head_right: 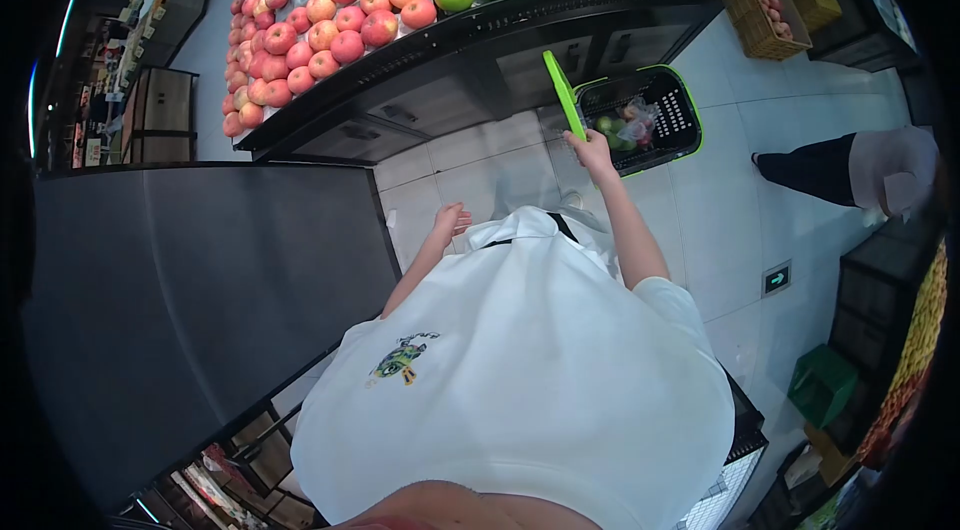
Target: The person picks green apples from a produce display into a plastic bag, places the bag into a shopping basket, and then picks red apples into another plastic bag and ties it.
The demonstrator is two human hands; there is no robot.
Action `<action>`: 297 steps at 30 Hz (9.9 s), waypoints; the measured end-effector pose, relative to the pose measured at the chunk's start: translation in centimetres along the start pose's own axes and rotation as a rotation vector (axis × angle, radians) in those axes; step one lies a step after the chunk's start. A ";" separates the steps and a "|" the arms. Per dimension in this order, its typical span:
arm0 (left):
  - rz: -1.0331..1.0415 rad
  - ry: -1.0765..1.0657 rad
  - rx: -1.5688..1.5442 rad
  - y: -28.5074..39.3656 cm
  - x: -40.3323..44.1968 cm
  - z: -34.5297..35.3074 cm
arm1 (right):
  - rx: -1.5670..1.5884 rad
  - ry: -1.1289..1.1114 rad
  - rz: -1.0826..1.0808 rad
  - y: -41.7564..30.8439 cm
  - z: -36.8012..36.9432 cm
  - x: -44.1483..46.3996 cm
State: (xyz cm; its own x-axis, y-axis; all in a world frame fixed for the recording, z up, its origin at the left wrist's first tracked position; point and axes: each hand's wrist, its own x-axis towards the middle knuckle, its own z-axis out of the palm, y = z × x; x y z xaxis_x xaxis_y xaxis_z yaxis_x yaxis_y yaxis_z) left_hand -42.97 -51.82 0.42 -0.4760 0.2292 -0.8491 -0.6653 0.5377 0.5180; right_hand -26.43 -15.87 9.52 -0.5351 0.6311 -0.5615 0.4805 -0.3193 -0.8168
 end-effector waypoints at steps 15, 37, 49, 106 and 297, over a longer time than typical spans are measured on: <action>-0.165 0.189 -0.100 -3.2 -0.7 -0.1 | 0.294 0.032 0.013 -1.7 -13.2 4.7; 0.112 -0.150 0.302 22.5 17.7 10.9 | -0.675 0.548 0.067 -8.5 -18.1 16.6; -0.052 -0.057 0.521 24.6 20.6 7.9 | -0.710 0.474 0.065 -5.3 -15.3 18.9; 0.580 -0.601 1.024 45.0 7.5 53.8 | 0.255 -0.401 0.477 -15.4 -27.9 34.5; 1.163 -0.238 1.351 30.6 5.1 29.3 | 1.266 0.917 0.284 28.4 -22.4 39.3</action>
State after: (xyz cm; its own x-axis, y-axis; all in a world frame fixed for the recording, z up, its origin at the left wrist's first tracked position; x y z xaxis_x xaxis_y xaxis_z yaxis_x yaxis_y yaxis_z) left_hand -48.92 -10.46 8.94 -0.1434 0.9677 -0.2076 0.8543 0.2269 0.4677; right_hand -18.27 15.78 -32.77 0.2753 0.4950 -0.8241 -0.6270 -0.5574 -0.5443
